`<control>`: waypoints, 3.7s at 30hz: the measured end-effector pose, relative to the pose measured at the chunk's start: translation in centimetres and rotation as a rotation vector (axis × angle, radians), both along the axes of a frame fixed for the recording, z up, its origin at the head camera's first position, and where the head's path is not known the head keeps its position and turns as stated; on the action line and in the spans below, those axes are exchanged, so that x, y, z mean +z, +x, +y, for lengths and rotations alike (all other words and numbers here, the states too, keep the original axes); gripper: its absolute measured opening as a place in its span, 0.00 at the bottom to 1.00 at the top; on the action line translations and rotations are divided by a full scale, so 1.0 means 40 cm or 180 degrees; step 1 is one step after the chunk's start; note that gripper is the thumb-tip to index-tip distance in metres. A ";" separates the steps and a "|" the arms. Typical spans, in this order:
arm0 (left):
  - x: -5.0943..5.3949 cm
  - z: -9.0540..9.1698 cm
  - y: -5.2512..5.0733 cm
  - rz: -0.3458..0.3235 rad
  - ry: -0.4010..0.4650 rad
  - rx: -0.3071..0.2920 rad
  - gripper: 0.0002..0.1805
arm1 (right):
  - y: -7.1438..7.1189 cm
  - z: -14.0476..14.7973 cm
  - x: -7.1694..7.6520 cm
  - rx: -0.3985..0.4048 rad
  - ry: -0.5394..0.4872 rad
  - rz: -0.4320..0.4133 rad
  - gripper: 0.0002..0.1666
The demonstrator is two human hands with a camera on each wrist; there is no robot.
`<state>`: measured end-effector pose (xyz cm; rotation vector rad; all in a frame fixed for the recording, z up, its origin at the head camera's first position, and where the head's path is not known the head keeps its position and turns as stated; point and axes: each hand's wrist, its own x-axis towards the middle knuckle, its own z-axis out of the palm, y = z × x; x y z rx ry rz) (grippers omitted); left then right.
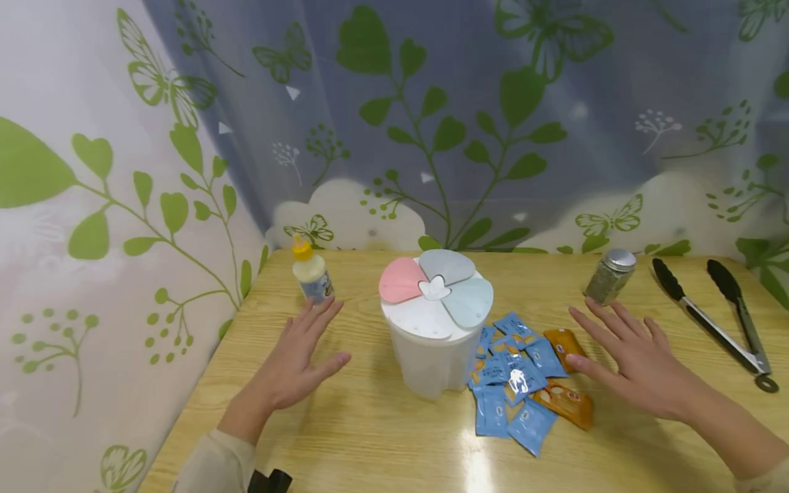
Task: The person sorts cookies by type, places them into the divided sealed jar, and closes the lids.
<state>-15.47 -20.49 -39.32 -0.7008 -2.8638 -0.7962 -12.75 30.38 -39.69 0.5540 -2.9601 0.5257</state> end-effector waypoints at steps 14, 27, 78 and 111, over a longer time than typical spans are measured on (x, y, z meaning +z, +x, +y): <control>0.013 0.046 -0.052 -0.0079 0.1102 -0.0600 0.44 | -0.010 -0.082 0.064 0.0340 -0.0475 -0.0105 0.46; 0.045 0.118 -0.076 -0.0383 0.1978 -0.1154 0.48 | -0.001 -0.171 0.111 0.0594 -0.0929 -0.0010 0.46; 0.053 0.235 -0.078 0.0147 0.2597 -0.0927 0.45 | -0.118 -0.359 0.144 0.1097 -0.2279 -0.0588 0.38; 0.075 0.250 -0.068 -0.0186 0.2826 -0.0566 0.21 | -0.106 -0.300 0.150 0.0983 -0.2607 -0.0829 0.31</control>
